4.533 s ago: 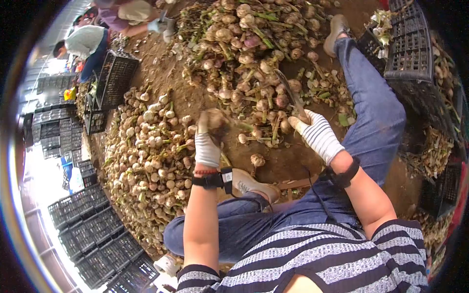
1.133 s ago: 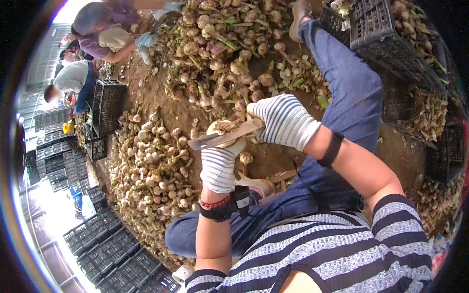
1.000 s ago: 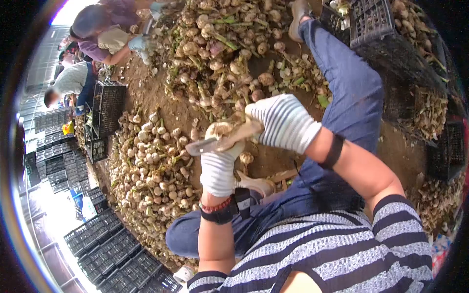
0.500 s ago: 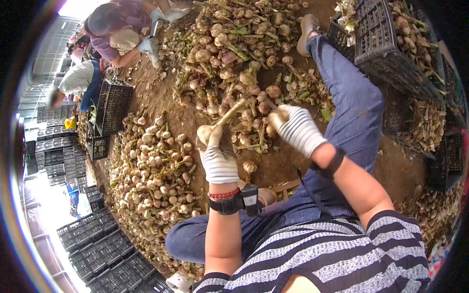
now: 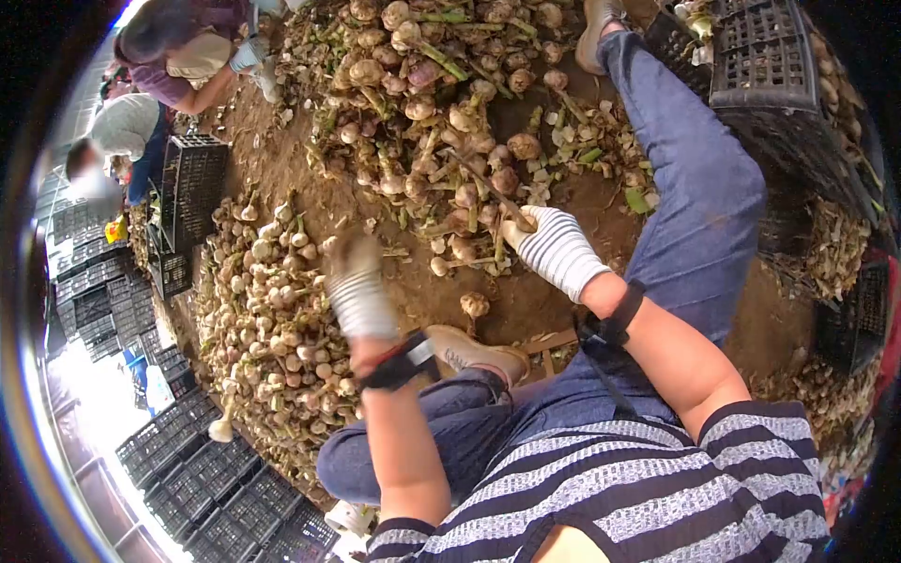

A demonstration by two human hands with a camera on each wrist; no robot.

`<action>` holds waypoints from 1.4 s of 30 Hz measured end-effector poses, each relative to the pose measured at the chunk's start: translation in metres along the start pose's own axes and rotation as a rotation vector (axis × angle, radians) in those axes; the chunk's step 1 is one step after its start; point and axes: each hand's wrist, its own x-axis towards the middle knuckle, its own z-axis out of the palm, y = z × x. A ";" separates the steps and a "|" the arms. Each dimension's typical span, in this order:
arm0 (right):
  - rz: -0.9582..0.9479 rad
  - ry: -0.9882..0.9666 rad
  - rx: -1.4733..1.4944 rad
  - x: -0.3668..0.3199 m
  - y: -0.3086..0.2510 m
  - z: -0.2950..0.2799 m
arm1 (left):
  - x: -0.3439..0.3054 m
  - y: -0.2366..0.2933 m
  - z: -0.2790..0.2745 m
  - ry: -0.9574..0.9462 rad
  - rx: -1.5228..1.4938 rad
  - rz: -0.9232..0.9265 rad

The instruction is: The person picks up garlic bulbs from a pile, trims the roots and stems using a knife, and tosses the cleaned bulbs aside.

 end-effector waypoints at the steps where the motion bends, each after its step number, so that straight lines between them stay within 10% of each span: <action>1: 0.006 0.011 0.026 0.002 0.006 -0.001 | 0.014 -0.036 0.026 -0.146 0.222 -0.079; 4: 0.082 -0.047 0.190 -0.003 -0.004 -0.018 | 0.057 -0.159 0.083 -0.199 1.716 0.637; 5: 0.071 -0.033 0.196 -0.004 -0.001 -0.021 | 0.067 -0.159 0.088 -0.196 1.715 0.634; 8: 0.051 0.002 0.210 -0.003 0.001 -0.027 | 0.089 -0.147 0.095 -0.488 1.427 -0.146; 10: 0.022 0.008 0.147 -0.003 0.005 -0.027 | 0.075 -0.133 0.074 -0.613 1.227 -0.253; 12: -0.033 0.010 0.157 -0.009 -0.001 -0.026 | 0.058 -0.155 0.048 -0.378 -0.001 0.005; 14: 0.000 -0.038 0.173 -0.019 -0.011 -0.027 | 0.009 -0.075 0.023 -0.453 -0.261 -0.244; 17: -0.131 -0.044 0.017 -0.033 -0.018 -0.036 | -0.024 -0.047 -0.003 -0.498 -0.476 -0.097; 26: -0.843 -0.021 -0.372 -0.090 -0.072 -0.054 | -0.072 0.003 0.010 -0.570 0.167 0.319; 27: -0.835 -0.010 -0.366 -0.094 -0.080 -0.055 | -0.074 0.008 0.010 -0.599 0.510 0.504; 33: -0.817 -0.033 -0.449 -0.092 -0.075 -0.056 | -0.074 -0.019 0.020 -0.519 0.209 0.505; 36: -0.736 -0.081 -0.510 -0.078 -0.067 -0.057 | -0.077 -0.002 0.016 -0.526 0.982 0.579; 39: -0.784 0.002 -0.450 -0.078 -0.062 -0.055 | -0.078 0.006 0.018 -0.484 1.003 1.034; 42: -0.752 0.017 -0.497 -0.061 -0.054 -0.055 | -0.087 0.013 0.020 -0.477 0.978 0.857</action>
